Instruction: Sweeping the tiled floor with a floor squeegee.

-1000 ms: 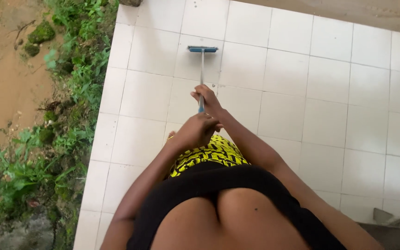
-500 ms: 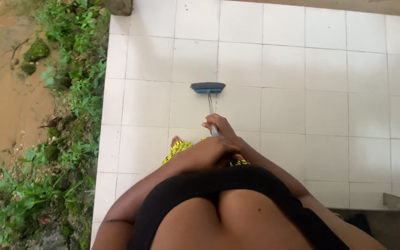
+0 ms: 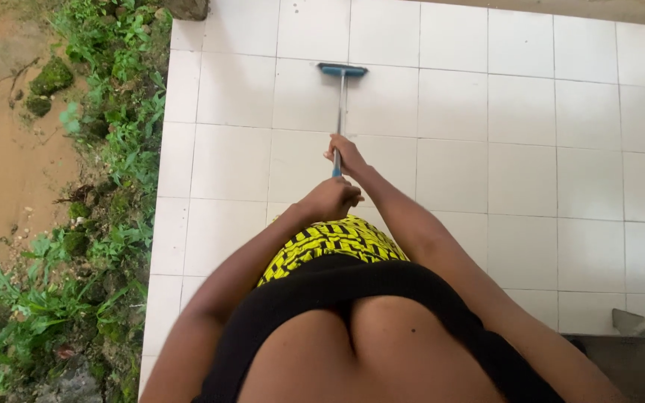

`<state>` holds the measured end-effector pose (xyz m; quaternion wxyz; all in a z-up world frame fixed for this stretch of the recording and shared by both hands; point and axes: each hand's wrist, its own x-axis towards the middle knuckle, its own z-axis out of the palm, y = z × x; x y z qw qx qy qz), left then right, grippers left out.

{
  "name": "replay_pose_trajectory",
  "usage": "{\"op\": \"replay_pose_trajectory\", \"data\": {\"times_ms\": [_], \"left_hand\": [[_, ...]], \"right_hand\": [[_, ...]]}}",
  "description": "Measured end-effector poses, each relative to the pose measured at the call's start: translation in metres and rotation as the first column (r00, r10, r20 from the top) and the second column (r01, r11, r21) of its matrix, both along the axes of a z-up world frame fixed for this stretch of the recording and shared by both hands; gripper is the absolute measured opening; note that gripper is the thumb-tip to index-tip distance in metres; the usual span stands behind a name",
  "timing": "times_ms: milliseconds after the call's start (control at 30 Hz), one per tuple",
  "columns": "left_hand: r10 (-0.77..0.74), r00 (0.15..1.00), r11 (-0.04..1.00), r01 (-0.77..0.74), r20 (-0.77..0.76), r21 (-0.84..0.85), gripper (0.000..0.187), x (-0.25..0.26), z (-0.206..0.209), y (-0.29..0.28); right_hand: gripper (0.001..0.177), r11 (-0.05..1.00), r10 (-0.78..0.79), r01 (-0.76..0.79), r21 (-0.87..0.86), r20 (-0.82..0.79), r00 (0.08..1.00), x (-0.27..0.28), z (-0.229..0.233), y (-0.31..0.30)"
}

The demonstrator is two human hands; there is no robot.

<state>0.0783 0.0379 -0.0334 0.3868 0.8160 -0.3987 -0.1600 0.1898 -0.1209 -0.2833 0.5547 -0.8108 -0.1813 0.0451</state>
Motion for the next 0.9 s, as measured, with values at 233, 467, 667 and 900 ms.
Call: {"op": "replay_pose_trajectory", "data": {"times_ms": [233, 467, 667, 900], "left_hand": [[0.166, 0.986, 0.972, -0.158, 0.029, -0.176, 0.006, -0.033, 0.129, 0.012], [0.143, 0.990, 0.978, -0.138, 0.022, -0.157, 0.025, -0.047, 0.153, 0.039], [0.226, 0.966, 0.972, -0.231, -0.124, -0.033, 0.010, -0.009, 0.110, 0.056], [0.025, 0.998, 0.997, -0.020, -0.063, 0.079, 0.017, 0.031, 0.047, 0.079]], "right_hand": [[0.017, 0.998, -0.042, 0.053, -0.044, 0.213, 0.976, -0.056, 0.171, 0.039], [0.025, 0.999, 0.038, -0.039, 0.004, 0.117, 0.992, -0.084, 0.194, 0.073], [0.032, 0.995, 0.070, -0.065, -0.079, 0.060, 0.996, -0.031, 0.158, 0.091], [0.027, 0.989, 0.027, -0.004, -0.151, 0.152, 0.988, 0.027, 0.082, 0.101]]}}
